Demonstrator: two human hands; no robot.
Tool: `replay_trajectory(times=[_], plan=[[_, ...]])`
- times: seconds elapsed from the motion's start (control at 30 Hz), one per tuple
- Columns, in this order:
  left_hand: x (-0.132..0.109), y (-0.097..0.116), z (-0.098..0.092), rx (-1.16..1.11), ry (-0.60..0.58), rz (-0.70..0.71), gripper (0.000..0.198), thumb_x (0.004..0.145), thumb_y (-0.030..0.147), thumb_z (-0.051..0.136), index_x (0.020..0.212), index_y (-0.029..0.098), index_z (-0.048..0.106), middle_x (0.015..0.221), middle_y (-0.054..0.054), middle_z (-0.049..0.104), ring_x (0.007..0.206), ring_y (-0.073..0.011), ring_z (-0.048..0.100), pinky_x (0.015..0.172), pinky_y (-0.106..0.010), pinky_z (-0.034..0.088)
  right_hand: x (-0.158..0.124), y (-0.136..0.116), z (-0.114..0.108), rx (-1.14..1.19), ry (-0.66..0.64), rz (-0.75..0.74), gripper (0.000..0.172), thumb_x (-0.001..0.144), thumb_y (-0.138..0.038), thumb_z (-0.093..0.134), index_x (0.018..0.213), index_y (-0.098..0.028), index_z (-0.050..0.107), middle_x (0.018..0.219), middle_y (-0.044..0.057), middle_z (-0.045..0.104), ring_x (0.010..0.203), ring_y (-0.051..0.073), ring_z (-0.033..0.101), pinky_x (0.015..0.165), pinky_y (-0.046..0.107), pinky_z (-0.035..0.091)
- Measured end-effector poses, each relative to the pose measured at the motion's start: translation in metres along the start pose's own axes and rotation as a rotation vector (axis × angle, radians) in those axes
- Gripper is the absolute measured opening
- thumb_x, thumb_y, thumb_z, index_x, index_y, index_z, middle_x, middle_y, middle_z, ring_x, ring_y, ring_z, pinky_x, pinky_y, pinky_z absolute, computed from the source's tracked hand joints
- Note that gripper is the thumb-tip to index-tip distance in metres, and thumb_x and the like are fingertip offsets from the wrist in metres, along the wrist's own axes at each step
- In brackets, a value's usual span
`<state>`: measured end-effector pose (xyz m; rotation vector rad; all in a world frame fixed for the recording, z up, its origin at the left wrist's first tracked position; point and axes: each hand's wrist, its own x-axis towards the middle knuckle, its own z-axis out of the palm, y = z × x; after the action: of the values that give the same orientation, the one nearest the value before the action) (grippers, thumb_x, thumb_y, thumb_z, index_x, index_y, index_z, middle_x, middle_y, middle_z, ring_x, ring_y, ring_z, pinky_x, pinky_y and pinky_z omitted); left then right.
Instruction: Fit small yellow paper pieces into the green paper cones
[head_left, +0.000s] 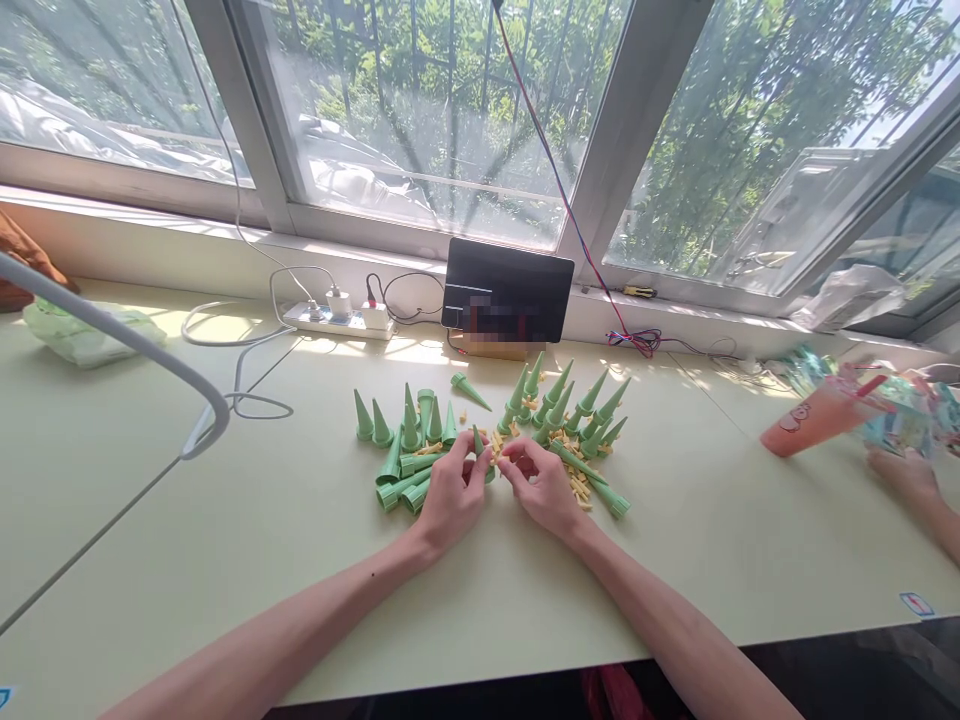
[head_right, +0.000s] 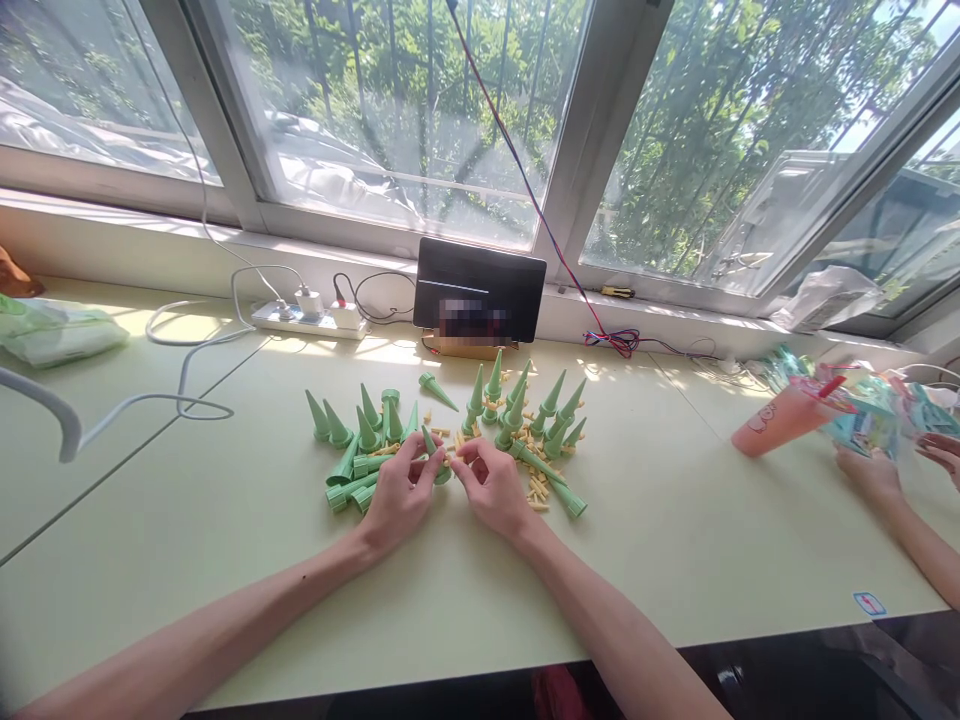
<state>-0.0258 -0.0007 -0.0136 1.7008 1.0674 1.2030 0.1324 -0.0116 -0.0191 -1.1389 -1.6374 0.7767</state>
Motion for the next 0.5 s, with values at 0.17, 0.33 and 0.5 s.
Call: replay_trajectory(times=[0.17,0.33,0.5], plan=[[-0.0008,0.0016,-0.0006,0.009,0.0,0.004,0.017,0.096,0.037,0.049,0.092,0.021,0.047,0.073,0.005,0.05,0.047,-0.0053,0.034,0.047,-0.022,0.023,0.0008,-0.0025,-0.0007,-0.001,-0.009,0.003,0.023,0.094,-0.04,0.056,0.088,-0.018,0.058,0.069,0.0,0.058,0.057,0.013,0.052,0.053,0.025,0.04],[-0.0017,0.0024,-0.0013,0.037,-0.01,0.008,0.016,0.096,0.037,0.048,0.093,0.021,0.047,0.071,0.005,0.05,0.047,-0.0056,0.034,0.047,-0.022,0.023,-0.0001,-0.0023,-0.0016,-0.034,-0.012,0.017,0.029,0.094,-0.043,0.055,0.08,-0.018,0.057,0.062,-0.002,0.051,0.053,0.011,0.044,0.051,0.025,0.035],[-0.0017,-0.0002,-0.0011,0.048,-0.014,0.016,0.016,0.096,0.037,0.048,0.093,0.021,0.047,0.07,0.005,0.049,0.047,-0.0057,0.035,0.047,-0.022,0.024,-0.0006,0.0007,-0.0013,-0.075,-0.015,0.021,0.033,0.095,-0.044,0.054,0.075,-0.018,0.055,0.057,-0.004,0.044,0.051,0.01,0.037,0.049,0.024,0.03]])
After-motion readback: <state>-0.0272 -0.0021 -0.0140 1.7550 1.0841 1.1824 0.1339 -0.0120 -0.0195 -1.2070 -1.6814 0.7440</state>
